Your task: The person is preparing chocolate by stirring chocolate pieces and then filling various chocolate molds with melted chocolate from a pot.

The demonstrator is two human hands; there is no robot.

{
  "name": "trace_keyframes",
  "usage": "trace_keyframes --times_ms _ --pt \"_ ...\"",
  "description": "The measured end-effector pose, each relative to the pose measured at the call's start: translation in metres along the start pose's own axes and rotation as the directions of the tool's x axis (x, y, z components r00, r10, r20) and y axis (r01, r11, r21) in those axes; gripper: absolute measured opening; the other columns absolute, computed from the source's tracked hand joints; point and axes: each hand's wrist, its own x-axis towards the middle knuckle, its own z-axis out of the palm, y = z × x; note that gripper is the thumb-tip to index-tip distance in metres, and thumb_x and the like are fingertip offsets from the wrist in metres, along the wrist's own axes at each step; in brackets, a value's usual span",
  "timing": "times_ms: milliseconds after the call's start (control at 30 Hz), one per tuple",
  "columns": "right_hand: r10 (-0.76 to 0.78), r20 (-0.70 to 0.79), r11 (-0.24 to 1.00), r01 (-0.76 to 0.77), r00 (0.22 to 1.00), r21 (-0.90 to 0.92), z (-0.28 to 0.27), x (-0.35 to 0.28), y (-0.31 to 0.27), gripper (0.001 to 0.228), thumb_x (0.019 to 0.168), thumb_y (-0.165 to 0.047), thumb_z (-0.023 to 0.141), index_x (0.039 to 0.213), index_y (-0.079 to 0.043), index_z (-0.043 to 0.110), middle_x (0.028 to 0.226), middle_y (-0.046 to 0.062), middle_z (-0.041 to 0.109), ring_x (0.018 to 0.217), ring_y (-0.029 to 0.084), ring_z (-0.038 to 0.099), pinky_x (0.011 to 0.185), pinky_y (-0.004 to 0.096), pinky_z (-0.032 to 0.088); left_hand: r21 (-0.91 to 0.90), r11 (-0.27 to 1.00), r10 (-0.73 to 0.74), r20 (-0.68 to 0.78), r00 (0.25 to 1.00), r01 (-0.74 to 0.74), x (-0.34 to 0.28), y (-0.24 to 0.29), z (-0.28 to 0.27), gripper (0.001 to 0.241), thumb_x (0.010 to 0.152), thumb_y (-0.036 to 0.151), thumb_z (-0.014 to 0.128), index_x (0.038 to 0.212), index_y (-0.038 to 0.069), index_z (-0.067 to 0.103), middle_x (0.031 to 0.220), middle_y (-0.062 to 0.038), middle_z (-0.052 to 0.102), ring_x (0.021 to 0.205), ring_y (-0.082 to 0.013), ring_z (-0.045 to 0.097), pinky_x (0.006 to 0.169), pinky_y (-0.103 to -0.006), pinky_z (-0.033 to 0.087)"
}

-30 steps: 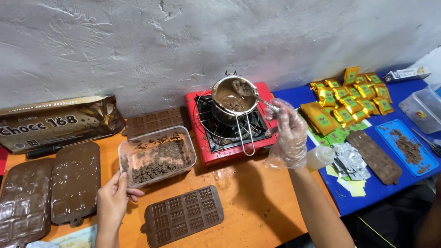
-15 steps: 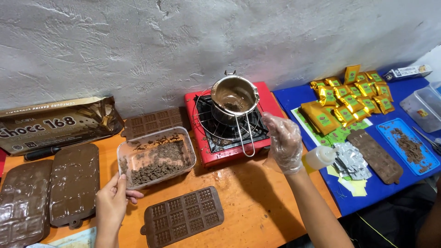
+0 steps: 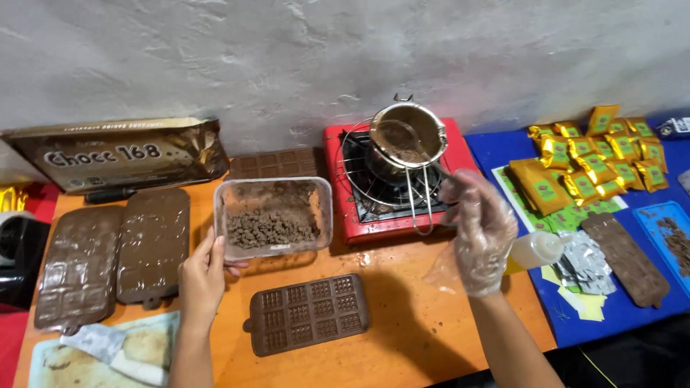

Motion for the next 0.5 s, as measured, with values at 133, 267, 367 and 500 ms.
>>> trace_keyframes --times_ms 133,267,367,500 --pt "-0.046 0.225 0.996 0.028 0.973 0.084 0.026 -0.024 -0.005 0.025 0.093 -0.02 0.048 0.103 0.0 0.059 0.098 0.018 0.064 0.08 0.025 0.066 0.054 0.027 0.056 -0.022 0.996 0.085 -0.03 0.996 -0.086 -0.004 0.004 -0.001 0.04 0.097 0.014 0.043 0.131 -0.005 0.044 0.069 -0.022 0.068 0.052 -0.0222 0.066 0.039 -0.0276 0.05" --pt "-0.253 0.407 0.888 0.377 0.878 -0.263 0.058 -0.059 0.035 0.018 0.089 -0.017 0.055 0.1 -0.015 0.069 0.091 0.001 0.07 0.071 0.021 0.064 0.064 0.031 0.051 -0.005 0.979 0.204 -0.078 0.976 -0.205 -0.004 0.002 0.0 0.037 0.097 0.01 0.043 0.129 -0.01 0.045 0.073 -0.027 0.066 0.053 -0.0245 0.066 0.042 -0.0289 0.051" --pt "0.465 0.581 0.823 -0.084 0.669 -0.562 0.067 -0.06 0.035 0.028 0.091 -0.035 0.047 0.115 -0.034 0.061 0.092 0.001 0.068 0.08 0.025 0.065 0.074 0.04 0.054 0.054 0.961 0.276 -0.11 0.955 -0.271 -0.004 -0.005 -0.002 0.036 0.097 0.007 0.044 0.129 -0.009 0.047 0.075 -0.028 0.066 0.054 -0.0239 0.065 0.044 -0.0291 0.05" --pt "-0.023 0.759 0.794 0.473 0.651 -0.381 0.084 -0.065 0.066 0.039 0.082 -0.009 0.058 0.12 -0.014 0.053 0.089 0.007 0.062 0.083 0.024 0.059 0.072 0.034 0.052 0.114 0.922 0.384 -0.127 0.915 -0.371 0.0 -0.02 0.002 0.035 0.096 0.008 0.047 0.129 -0.004 0.051 0.067 -0.022 0.066 0.053 -0.0224 0.065 0.046 -0.0288 0.051"
